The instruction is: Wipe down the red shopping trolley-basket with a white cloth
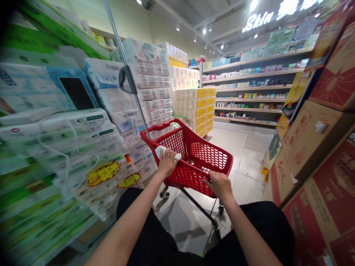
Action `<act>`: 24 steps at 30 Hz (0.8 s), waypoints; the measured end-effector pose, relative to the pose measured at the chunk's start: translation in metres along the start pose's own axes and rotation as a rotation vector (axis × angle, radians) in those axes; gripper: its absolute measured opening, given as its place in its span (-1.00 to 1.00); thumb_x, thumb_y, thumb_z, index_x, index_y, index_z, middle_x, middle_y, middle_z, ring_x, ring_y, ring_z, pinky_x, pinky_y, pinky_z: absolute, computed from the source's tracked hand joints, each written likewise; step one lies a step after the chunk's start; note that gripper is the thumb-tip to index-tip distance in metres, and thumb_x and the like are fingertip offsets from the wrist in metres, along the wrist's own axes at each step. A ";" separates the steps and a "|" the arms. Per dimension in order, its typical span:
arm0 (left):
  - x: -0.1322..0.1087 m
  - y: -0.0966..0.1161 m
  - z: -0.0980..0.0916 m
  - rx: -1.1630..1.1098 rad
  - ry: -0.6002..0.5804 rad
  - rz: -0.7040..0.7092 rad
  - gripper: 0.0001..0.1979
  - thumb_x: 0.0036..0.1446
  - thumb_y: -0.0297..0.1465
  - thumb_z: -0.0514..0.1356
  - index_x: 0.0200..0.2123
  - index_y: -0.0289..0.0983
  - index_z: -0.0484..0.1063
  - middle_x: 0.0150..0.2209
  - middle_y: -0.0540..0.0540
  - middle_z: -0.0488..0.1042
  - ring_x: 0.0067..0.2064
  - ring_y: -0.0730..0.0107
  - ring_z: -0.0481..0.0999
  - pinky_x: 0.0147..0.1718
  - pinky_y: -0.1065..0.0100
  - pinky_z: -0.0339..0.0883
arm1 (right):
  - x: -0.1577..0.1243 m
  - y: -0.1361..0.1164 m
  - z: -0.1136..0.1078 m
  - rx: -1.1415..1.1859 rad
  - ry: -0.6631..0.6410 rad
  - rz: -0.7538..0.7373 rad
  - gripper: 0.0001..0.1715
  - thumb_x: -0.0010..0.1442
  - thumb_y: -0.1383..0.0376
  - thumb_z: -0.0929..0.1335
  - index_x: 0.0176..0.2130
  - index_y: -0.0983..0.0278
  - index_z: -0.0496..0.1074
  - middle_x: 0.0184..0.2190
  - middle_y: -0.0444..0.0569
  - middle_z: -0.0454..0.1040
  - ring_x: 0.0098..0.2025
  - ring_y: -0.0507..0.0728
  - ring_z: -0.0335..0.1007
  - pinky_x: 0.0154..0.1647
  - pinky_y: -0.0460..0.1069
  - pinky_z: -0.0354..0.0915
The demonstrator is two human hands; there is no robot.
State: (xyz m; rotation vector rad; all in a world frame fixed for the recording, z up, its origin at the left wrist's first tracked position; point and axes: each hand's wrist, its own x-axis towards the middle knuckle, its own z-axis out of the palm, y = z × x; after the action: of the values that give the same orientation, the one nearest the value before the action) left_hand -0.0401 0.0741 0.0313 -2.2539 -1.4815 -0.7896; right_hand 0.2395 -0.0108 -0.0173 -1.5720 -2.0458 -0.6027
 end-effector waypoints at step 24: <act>-0.005 0.017 -0.004 0.009 -0.041 0.144 -0.66 0.22 -0.38 0.02 0.08 -0.13 0.24 0.10 -0.06 0.30 0.26 0.21 0.10 0.34 -0.06 -0.30 | 0.001 0.005 0.000 0.006 0.022 -0.030 -0.53 0.27 -0.07 0.23 -0.41 0.25 0.31 -0.49 -0.05 0.45 -0.45 0.09 0.32 -0.39 -0.02 -0.03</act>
State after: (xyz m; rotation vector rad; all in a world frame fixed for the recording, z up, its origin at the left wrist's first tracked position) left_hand -0.0274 0.0618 0.0320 -2.3519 -1.3199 -0.6955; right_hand 0.2443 -0.0087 -0.0162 -1.5268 -2.0572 -0.6210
